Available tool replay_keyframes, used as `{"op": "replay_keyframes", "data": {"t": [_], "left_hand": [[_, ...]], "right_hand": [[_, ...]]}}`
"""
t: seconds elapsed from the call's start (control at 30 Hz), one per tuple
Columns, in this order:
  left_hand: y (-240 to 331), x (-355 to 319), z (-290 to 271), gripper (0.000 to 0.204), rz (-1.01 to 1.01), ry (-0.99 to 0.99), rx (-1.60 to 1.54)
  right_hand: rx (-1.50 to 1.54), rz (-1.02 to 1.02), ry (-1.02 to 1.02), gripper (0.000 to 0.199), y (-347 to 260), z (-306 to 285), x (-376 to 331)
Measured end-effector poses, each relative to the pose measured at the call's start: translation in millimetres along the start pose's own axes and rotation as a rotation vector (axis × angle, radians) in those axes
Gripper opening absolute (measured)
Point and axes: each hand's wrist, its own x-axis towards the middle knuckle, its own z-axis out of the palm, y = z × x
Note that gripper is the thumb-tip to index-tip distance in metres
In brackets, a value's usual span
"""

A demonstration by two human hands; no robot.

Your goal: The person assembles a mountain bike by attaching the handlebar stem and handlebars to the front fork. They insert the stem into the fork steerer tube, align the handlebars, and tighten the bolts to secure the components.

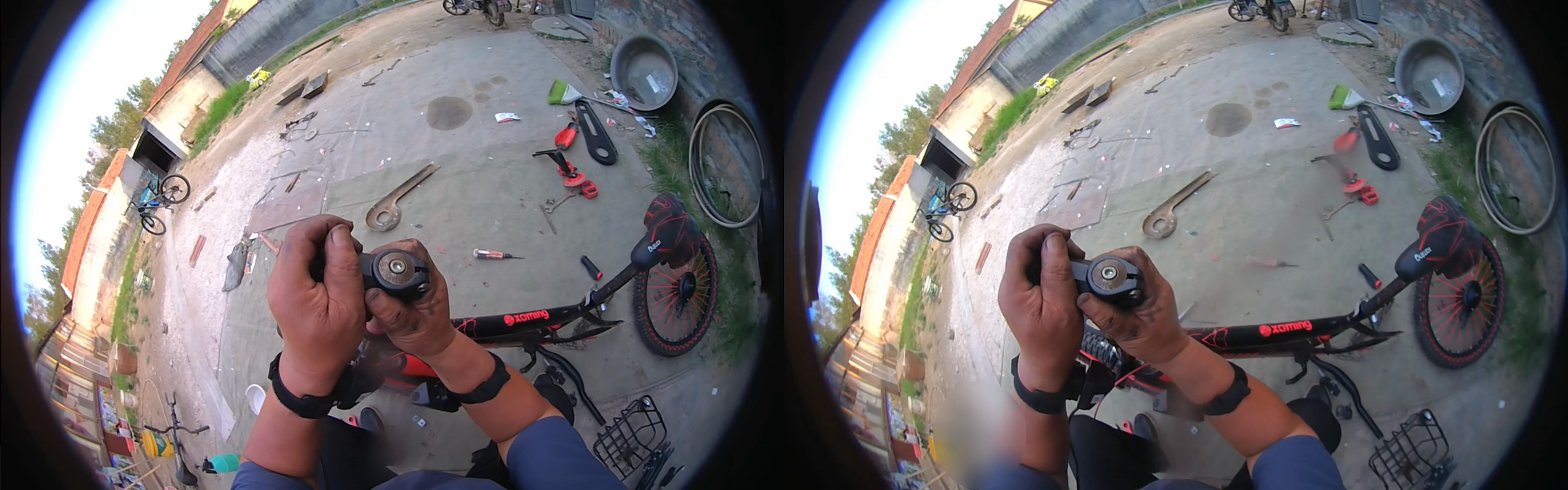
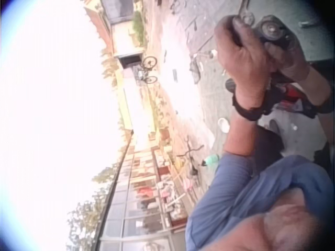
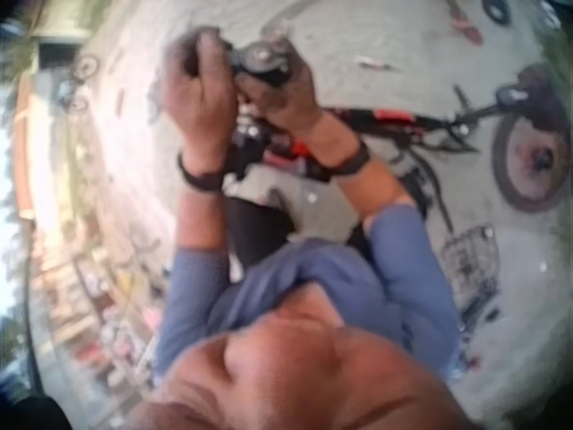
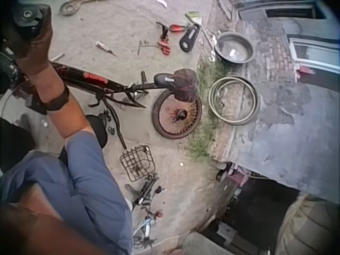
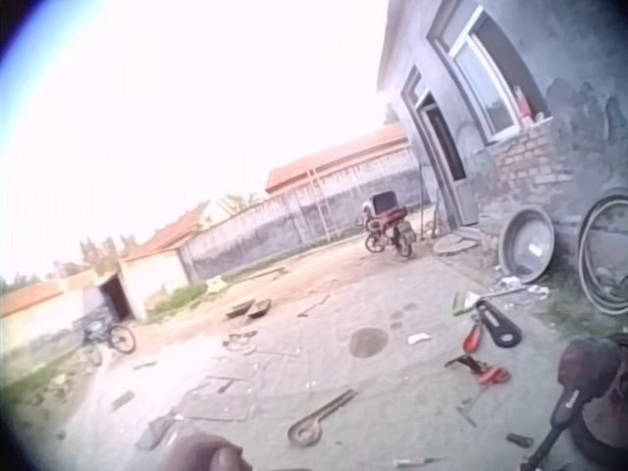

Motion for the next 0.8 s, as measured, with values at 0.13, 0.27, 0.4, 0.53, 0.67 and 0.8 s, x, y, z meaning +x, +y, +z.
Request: {"op": "replay_keyframes", "data": {"t": [0.13,0.27,0.4,0.53,0.67,0.8], "left_hand": [[-0.3,3.8,-2.8,0.017,-0.018,-0.051,-0.007],[-1.2,7.4,-3.7,0.015,-0.038,-0.057,-0.073],[-3.6,5.8,-0.2,0.015,-0.02,0.006,-0.049],[-2.3,4.8,-0.8,0.015,-0.017,-0.009,-0.052],[-0.2,10.1,-5.8,0.015,0.0,-0.079,-0.007],[-0.9,12.1,-9.0,0.013,0.018,-0.108,0.041]], "right_hand": [[0.027,0.008,-0.013,0.043,3.7,-3.0,1.2],[0.045,0.009,-0.032,0.042,4.2,-3.6,1.0],[0.034,0.007,-0.034,0.042,1.9,-0.8,1.8],[-0.017,0.027,-0.036,0.043,-0.8,-3.0,0.8],[0.01,0.026,-0.051,0.044,1.8,-6.4,2.2],[-0.008,0.031,-0.06,0.044,3.0,-7.4,2.5]]}}
